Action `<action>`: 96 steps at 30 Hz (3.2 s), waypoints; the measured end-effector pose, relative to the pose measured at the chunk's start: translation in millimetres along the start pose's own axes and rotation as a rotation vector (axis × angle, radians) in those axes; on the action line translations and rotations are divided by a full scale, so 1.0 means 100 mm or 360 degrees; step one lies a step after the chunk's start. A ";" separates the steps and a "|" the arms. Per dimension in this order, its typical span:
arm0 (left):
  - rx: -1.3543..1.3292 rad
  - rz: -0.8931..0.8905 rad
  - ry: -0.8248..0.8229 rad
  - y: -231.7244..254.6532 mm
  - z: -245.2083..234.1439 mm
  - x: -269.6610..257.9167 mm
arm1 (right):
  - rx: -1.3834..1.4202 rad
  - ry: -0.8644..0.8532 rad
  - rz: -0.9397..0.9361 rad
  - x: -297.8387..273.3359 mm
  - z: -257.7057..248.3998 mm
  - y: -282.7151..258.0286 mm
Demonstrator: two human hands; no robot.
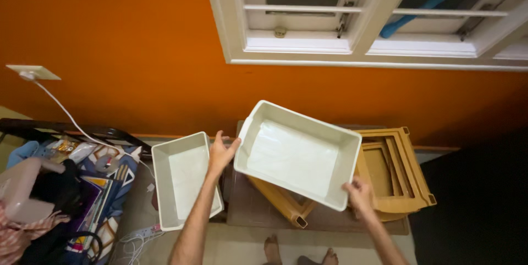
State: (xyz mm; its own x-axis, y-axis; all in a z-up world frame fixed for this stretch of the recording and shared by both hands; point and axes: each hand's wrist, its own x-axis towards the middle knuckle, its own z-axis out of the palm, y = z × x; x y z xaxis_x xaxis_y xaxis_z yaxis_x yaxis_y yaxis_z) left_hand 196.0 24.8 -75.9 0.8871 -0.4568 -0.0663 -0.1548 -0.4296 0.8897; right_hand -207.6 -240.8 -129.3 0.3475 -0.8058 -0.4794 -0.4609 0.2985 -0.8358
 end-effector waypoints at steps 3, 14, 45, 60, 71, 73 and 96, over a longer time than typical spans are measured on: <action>-0.0256 -0.0319 -0.0357 0.28 -0.31 -0.11 | -0.0349 -0.0148 -0.0444 0.20 -0.20 -0.60; -0.1153 -0.0555 0.0392 -0.43 -1.08 -1.26 | 0.0117 -0.0748 -0.1256 0.03 1.31 -2.29; -0.1885 -0.1086 0.1567 -1.87 -0.45 -1.61 | -0.0574 -0.1308 -0.0379 -0.71 3.45 0.27; -0.1790 -0.1310 0.1417 -2.50 -0.56 -1.51 | -0.0770 -0.0923 -0.0519 -0.67 2.49 0.40; -0.0881 -0.1302 0.1418 -1.93 -0.60 -1.61 | -0.2252 -0.0558 -0.0761 -0.96 1.86 0.40; -0.0233 -0.1222 0.1459 -1.73 -0.52 -1.54 | -0.2251 -0.0413 -0.0699 -0.97 1.80 0.49; 0.1684 0.0655 -0.1147 -1.17 0.64 -0.88 | -0.1619 0.0106 -0.0860 -0.14 0.46 0.78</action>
State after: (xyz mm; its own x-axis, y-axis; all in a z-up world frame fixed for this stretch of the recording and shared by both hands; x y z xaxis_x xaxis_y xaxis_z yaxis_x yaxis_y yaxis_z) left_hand 108.0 65.1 -202.9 0.3208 -0.8619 -0.3927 -0.9022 -0.4043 0.1504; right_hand -210.7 -182.8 -200.2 0.6702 -0.7373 -0.0846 -0.7207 -0.6194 -0.3112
